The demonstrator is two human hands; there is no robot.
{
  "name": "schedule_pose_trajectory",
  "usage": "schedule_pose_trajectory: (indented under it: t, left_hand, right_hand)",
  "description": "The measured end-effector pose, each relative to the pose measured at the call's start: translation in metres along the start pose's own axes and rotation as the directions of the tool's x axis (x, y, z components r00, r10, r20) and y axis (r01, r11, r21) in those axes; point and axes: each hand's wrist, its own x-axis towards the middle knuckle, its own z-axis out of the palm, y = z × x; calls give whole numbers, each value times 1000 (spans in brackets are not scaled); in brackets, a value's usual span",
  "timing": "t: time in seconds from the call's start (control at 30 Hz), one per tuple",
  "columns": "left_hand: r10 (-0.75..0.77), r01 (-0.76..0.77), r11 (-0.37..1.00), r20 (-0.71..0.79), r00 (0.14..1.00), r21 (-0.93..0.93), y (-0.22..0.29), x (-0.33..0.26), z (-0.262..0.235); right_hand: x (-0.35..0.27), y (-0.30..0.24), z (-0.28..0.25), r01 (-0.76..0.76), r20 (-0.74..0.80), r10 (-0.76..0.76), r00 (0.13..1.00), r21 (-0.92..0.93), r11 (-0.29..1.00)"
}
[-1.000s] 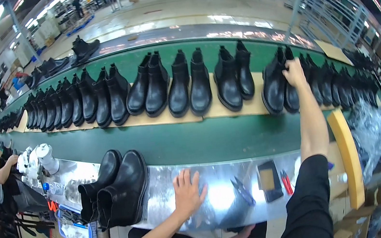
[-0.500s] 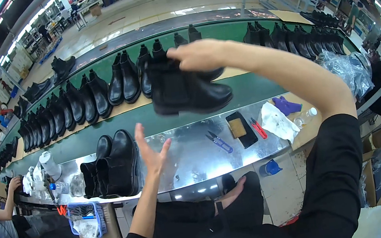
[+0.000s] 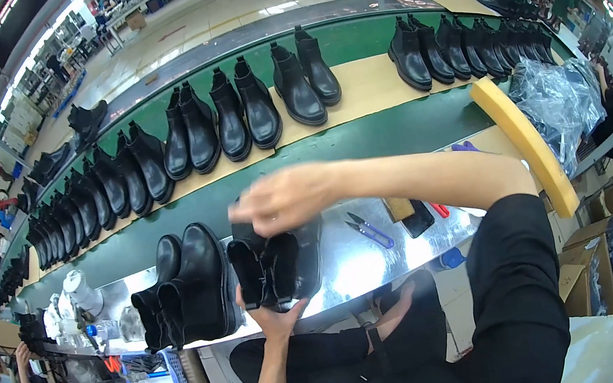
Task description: Trim excess thread and inspect finished black boots on an assembly line.
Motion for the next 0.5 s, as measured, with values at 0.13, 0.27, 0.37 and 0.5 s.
schedule_pose_trajectory:
  t: [0.13, 0.27, 0.37, 0.5]
  left_hand:
    - [79, -83, 990, 41, 996, 114, 2, 5, -9]
    - [79, -130, 950, 186, 979, 285, -32, -20, -7]
    - [-45, -4, 982, 254, 966, 189, -68, -41, 9]
    - [-315, 338, 940, 263, 912, -49, -82, -47, -1]
  right_hand:
    - [-81, 84, 38, -795, -101, 792, 602, 16, 606]
    - [-231, 156, 121, -826, 73, 835, -545, 123, -550]
    - [-313, 178, 167, -535, 171, 661, -731, 457, -711]
    - [-293, 188, 204, -104, 269, 496, -826, 792, -602]
